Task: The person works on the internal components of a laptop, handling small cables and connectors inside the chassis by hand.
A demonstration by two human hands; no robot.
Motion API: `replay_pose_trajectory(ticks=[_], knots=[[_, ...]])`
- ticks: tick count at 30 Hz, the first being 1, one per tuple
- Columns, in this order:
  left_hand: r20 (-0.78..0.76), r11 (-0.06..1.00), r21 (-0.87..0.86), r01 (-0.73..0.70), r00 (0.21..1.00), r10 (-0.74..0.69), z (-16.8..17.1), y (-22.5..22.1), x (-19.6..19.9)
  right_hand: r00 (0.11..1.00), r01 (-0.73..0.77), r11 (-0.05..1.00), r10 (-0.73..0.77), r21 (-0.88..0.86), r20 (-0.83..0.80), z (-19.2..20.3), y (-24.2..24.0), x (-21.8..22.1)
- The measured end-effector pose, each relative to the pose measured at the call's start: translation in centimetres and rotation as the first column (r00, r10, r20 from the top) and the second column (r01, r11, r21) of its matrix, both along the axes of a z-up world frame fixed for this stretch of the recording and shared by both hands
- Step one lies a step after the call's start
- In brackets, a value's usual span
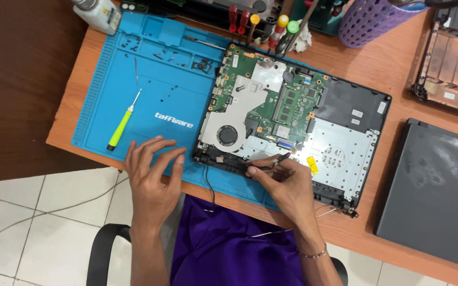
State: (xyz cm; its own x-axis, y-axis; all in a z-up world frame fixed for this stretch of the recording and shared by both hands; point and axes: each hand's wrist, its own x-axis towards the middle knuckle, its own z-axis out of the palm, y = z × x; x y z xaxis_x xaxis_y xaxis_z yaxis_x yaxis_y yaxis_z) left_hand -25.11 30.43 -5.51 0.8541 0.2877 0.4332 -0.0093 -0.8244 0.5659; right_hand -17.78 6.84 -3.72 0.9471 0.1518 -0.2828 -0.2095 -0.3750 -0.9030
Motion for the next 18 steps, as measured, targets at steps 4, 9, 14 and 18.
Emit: replay_pose_trajectory(ticks=[4, 9, 14, 18], knots=[[-0.011, 1.000, -0.001, 0.002, 1.000, -0.002, -0.1, -0.3, 0.1, 0.999, 0.048, 0.994, -0.049, 0.095, 0.009, -0.3, -1.6, -0.6], [-0.007, 1.000, -0.004, 0.010, 1.000, -0.010, 0.0, -0.9, 0.5, 0.992, 0.123, 0.981, -0.127, 0.148, 0.022, -0.7, -4.1, -0.9], [-0.002, 0.999, 0.001, 0.033, 0.999, -0.033, 0.1, -1.5, 1.0, 0.977, 0.177, 0.954, -0.200, 0.242, 0.076, -1.1, -6.4, -1.6], [0.014, 0.998, 0.005, 0.058, 0.998, -0.058, 0.4, -2.1, 1.2, 0.967, 0.222, 0.948, -0.244, 0.228, 0.072, -1.6, -7.9, -2.0]])
